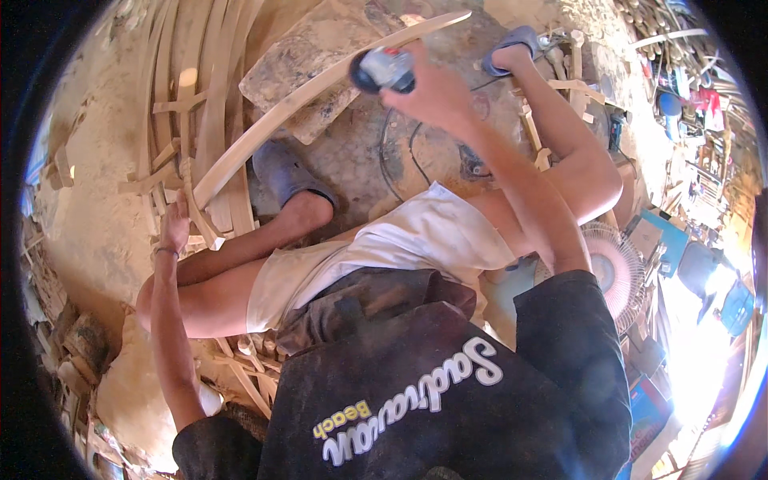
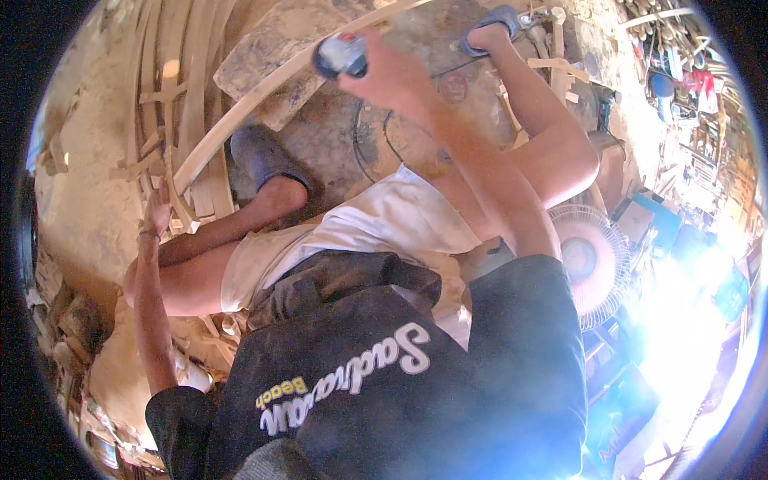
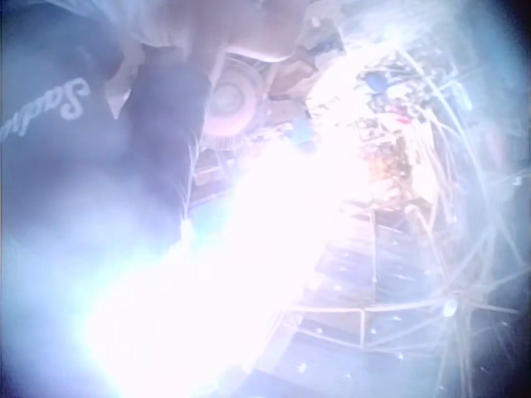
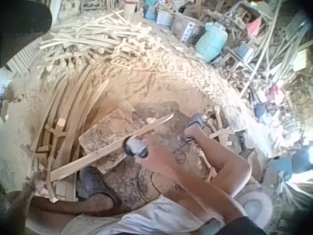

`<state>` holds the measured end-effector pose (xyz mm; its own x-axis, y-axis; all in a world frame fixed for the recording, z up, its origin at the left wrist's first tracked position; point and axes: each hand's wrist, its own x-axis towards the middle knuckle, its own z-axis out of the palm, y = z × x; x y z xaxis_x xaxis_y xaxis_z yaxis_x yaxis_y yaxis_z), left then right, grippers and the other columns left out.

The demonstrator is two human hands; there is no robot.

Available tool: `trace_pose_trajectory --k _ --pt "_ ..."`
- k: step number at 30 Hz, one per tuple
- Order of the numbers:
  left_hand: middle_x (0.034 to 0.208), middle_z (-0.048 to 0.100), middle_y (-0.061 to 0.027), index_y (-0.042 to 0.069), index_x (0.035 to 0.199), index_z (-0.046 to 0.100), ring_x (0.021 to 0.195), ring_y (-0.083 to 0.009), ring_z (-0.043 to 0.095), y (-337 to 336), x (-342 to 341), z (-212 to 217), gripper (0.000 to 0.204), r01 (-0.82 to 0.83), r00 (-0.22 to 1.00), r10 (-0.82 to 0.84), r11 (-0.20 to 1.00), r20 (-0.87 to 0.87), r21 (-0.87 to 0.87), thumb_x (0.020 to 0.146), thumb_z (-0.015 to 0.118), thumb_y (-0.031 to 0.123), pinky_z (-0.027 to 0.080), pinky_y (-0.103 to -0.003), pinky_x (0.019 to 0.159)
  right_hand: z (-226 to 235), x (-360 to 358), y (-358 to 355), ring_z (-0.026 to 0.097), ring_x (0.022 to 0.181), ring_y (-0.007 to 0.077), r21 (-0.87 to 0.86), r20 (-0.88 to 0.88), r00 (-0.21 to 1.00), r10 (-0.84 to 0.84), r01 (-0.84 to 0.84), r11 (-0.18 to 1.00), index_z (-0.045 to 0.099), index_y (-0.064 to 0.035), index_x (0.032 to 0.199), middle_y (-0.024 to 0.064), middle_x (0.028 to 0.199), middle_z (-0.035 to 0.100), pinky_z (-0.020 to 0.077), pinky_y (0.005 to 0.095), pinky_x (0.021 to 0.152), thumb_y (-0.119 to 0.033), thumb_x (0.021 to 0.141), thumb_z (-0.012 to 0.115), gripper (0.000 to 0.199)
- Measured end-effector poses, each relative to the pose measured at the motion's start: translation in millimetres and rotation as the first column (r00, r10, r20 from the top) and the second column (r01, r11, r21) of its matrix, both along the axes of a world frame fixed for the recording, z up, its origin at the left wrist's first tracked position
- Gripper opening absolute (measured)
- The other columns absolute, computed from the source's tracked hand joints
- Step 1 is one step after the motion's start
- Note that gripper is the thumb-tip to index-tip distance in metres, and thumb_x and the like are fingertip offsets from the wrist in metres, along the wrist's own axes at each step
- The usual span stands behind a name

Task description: The person sands the blade and guard of a wooden sword using a handheld power sander, applies liquid adhesive to the joint between the blade and guard, and then continues sanding the edges.

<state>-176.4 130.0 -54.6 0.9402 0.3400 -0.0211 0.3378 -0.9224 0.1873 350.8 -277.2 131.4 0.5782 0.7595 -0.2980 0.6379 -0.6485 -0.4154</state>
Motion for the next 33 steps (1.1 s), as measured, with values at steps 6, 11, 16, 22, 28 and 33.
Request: trace_pose_trajectory --k 6,11,16,22,28,33 --pt "0.080 0.069 -0.0321 -0.007 0.102 0.074 0.089 -0.0517 0.070 -10 33 42 0.086 -0.538 0.821 0.348 0.737 -0.454 -0.408 0.116 0.026 0.064 0.053 -0.057 0.082 -24 79 -28 0.073 0.118 0.0469 -0.061 0.245 0.954 -0.175 0.195 0.979 0.046 -0.0091 0.156 0.0300 0.125 0.075 0.0568 0.0541 0.101 -0.062 0.084 0.081 0.096" --pt "0.083 0.068 -0.0335 -0.007 0.099 0.073 0.091 -0.0568 0.067 -7 43 39 0.090 -0.519 0.835 0.346 0.753 -0.427 -0.405 0.116 0.023 0.065 0.051 -0.058 0.085 -30 114 -43 0.072 0.120 0.0504 -0.016 0.279 0.909 -0.310 0.327 0.945 0.048 -0.0046 0.150 0.0309 0.126 0.075 0.0564 0.0554 0.102 -0.064 0.082 0.082 0.097" --pt "0.076 0.067 -0.0292 -0.007 0.089 0.072 0.083 -0.0518 0.067 42 -15 54 0.091 -0.531 0.807 0.411 0.820 -0.424 -0.216 0.115 0.024 0.066 0.051 -0.057 0.082 -31 94 -33 0.074 0.114 0.0495 0.049 0.271 0.907 -0.324 0.323 0.945 0.049 -0.0041 0.148 0.0306 0.121 0.076 0.0581 0.0541 0.100 -0.062 0.081 0.080 0.094" --pt "0.063 0.061 -0.0137 -0.003 0.081 0.068 0.060 -0.0252 0.058 47 -31 75 0.088 -0.616 0.782 0.437 0.644 -0.443 -0.452 0.117 0.025 0.064 0.048 -0.048 0.065 0 -18 15 0.076 0.108 0.0421 -0.024 -0.058 0.994 -0.087 0.086 0.996 0.050 -0.0140 0.150 0.0247 0.116 0.077 0.0600 0.0495 0.092 -0.055 0.081 0.085 0.088" --pt "0.067 0.060 -0.0144 -0.004 0.090 0.070 0.066 -0.0247 0.058 55 -42 75 0.085 -0.540 0.811 0.366 0.768 -0.456 -0.345 0.116 0.029 0.066 0.048 -0.046 0.068 7 -23 23 0.077 0.100 0.0448 -0.020 -0.071 0.998 0.000 -0.002 1.000 0.049 -0.0037 0.141 0.0313 0.105 0.076 0.0613 0.0549 0.083 -0.053 0.084 0.082 0.082" --pt "0.070 0.058 -0.0138 -0.004 0.095 0.070 0.069 -0.0246 0.057 61 -50 71 0.084 -0.654 0.735 0.488 0.694 -0.470 -0.302 0.115 0.031 0.068 0.048 -0.045 0.069 -15 36 -13 0.077 0.104 0.0450 0.020 0.032 0.986 -0.162 0.161 0.987 0.051 -0.0130 0.149 0.0259 0.109 0.078 0.0604 0.0516 0.088 -0.058 0.083 0.083 0.087"
